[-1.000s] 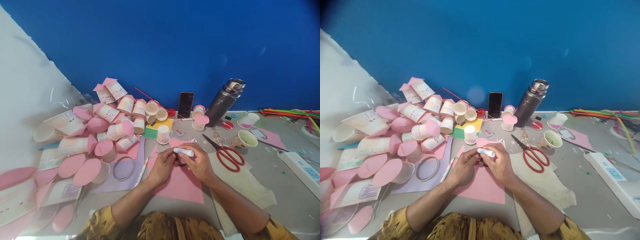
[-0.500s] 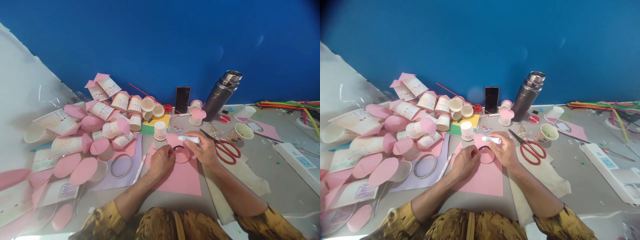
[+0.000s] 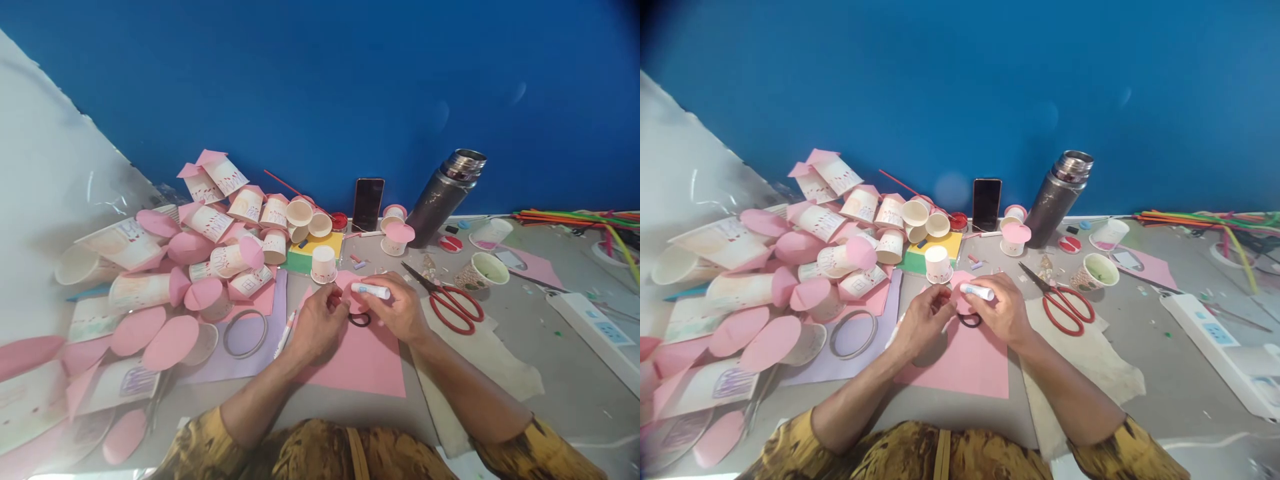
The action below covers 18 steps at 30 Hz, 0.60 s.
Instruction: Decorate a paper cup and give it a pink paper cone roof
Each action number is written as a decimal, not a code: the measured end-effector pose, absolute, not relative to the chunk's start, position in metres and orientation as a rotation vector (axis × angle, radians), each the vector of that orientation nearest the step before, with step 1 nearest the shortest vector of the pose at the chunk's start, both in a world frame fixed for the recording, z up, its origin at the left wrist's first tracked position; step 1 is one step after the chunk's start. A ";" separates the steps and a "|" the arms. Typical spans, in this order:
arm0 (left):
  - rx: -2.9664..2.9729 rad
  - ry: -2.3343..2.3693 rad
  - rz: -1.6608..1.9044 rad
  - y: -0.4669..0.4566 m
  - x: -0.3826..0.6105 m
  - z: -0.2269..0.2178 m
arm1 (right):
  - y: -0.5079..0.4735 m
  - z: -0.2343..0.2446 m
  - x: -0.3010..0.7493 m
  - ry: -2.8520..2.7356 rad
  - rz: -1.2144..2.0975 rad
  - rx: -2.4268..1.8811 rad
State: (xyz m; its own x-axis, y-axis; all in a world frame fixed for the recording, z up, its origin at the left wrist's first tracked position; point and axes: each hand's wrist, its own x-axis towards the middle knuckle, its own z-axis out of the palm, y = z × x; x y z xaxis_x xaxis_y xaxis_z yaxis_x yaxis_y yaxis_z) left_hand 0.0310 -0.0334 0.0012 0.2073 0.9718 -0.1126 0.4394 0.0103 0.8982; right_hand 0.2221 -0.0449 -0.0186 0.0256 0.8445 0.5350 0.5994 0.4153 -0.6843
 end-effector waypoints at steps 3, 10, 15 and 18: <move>1.549 1.337 0.752 -0.036 0.034 -0.001 | -0.047 -0.017 0.219 -1.499 0.404 -1.352; 1.480 1.353 0.783 -0.032 0.035 -0.002 | -0.051 -0.012 0.214 -1.235 0.834 -1.460; 1.376 1.304 0.749 -0.032 0.035 -0.002 | -0.047 -0.018 0.219 -1.105 0.921 -1.434; 1.356 1.341 0.747 -0.029 0.033 -0.006 | -0.047 -0.019 0.220 -1.164 0.872 -1.418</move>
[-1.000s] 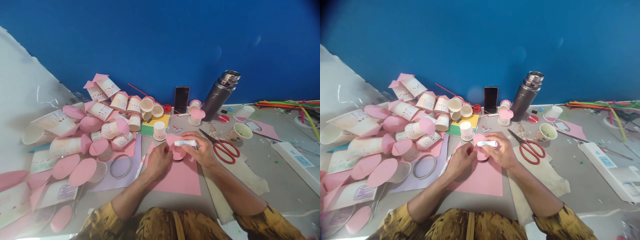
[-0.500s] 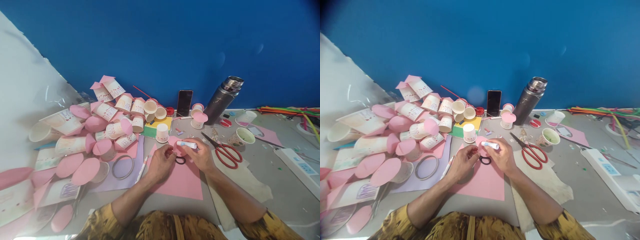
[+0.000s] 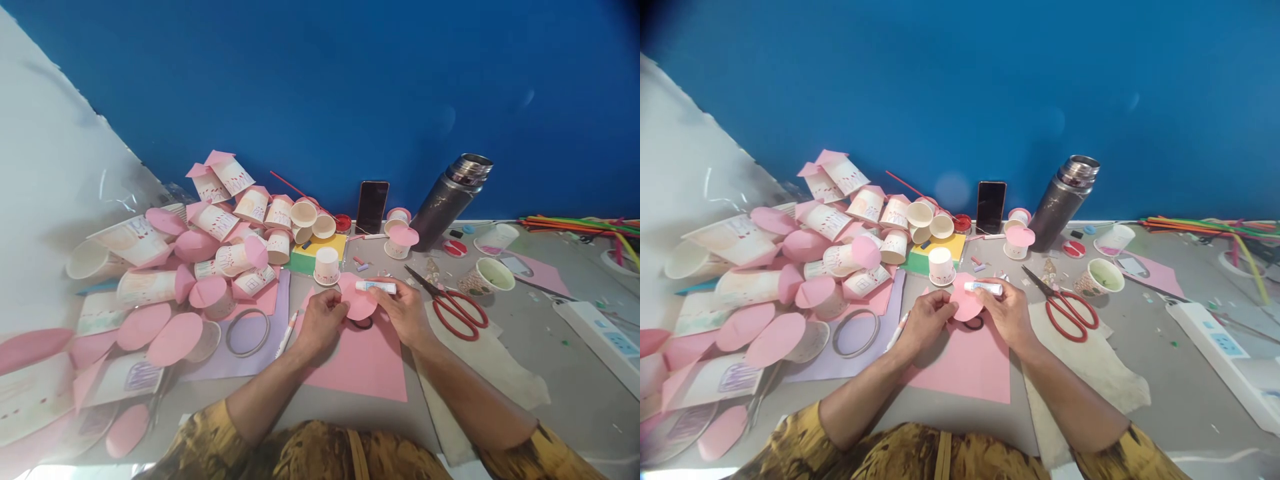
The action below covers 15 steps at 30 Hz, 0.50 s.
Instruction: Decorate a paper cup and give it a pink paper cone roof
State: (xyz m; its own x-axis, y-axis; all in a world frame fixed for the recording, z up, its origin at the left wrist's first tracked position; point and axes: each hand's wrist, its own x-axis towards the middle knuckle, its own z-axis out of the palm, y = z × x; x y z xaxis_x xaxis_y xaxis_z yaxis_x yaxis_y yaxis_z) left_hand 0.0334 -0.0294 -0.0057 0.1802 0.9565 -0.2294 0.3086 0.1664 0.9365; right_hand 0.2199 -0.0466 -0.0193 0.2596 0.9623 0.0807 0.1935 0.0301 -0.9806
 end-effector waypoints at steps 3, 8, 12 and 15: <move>1.348 1.379 0.760 -0.024 0.030 -0.009 | -0.049 -0.017 0.218 -1.370 0.544 -1.368; 1.355 1.371 0.773 -0.019 0.027 -0.010 | -0.053 -0.019 0.213 -1.765 0.092 -1.178; 1.429 1.263 0.797 -0.022 0.028 -0.008 | -0.051 -0.026 0.211 -1.872 0.033 -1.154; 1.488 1.216 0.785 -0.025 0.029 -0.006 | -0.050 -0.029 0.211 -1.898 0.016 -1.153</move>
State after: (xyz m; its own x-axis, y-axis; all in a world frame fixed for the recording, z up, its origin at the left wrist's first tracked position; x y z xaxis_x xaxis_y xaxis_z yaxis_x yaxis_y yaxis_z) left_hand 0.0286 -0.0247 -0.0061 0.2785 0.9541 -0.1100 0.2922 0.0250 0.9560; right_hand 0.2112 -0.0498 -0.0294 -0.1726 0.7179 0.6744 0.7065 0.5673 -0.4231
